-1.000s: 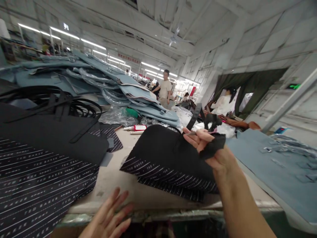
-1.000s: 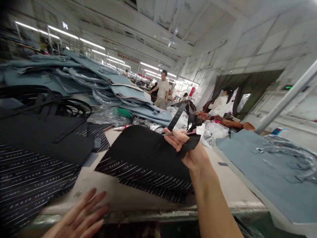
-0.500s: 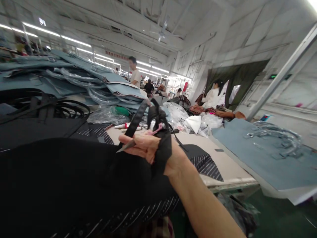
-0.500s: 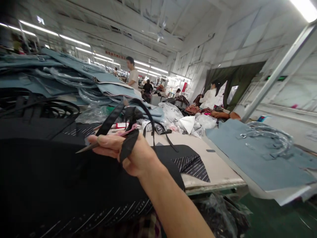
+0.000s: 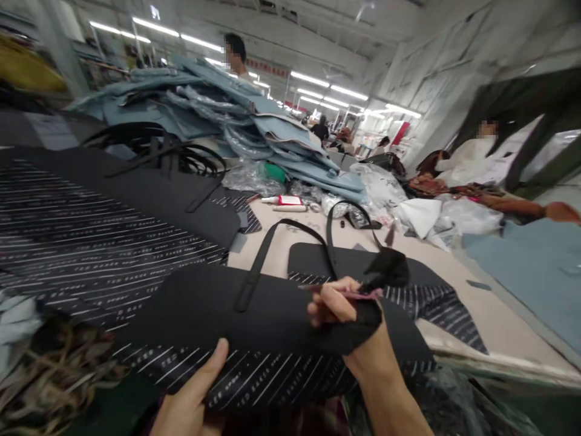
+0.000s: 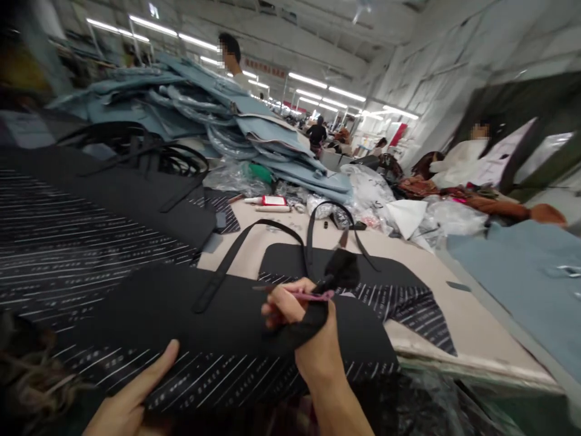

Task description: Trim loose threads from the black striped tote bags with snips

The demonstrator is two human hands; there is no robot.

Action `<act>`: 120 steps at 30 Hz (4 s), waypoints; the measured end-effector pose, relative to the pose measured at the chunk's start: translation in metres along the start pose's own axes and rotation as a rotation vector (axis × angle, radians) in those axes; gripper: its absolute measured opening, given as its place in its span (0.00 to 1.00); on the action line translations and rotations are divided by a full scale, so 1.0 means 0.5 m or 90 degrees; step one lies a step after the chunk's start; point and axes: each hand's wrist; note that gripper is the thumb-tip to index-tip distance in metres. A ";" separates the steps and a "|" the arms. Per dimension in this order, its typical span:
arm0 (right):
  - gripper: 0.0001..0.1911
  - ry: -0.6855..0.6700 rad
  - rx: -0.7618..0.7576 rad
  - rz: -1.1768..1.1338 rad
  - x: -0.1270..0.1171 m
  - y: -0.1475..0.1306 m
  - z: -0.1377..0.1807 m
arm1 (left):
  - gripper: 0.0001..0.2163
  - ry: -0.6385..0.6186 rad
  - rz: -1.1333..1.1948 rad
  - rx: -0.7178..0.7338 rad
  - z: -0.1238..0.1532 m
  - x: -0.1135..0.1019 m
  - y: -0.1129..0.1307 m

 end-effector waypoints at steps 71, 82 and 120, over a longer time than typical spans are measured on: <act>0.06 0.056 -0.190 0.408 -0.028 0.129 0.040 | 0.27 0.013 0.030 -0.068 -0.023 0.010 -0.051; 0.06 0.040 -0.193 0.389 -0.023 0.122 0.040 | 0.31 -0.037 0.040 -0.053 -0.027 -0.004 -0.060; 0.07 0.041 -0.120 0.325 -0.029 0.118 0.042 | 0.19 -0.082 0.037 -0.129 -0.024 -0.018 -0.054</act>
Point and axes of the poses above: each hand's wrist, its own z-axis away from the middle knuckle, its own x-axis out of the palm, y = z × x, and after that the axes turned 12 degrees about x, right-handed
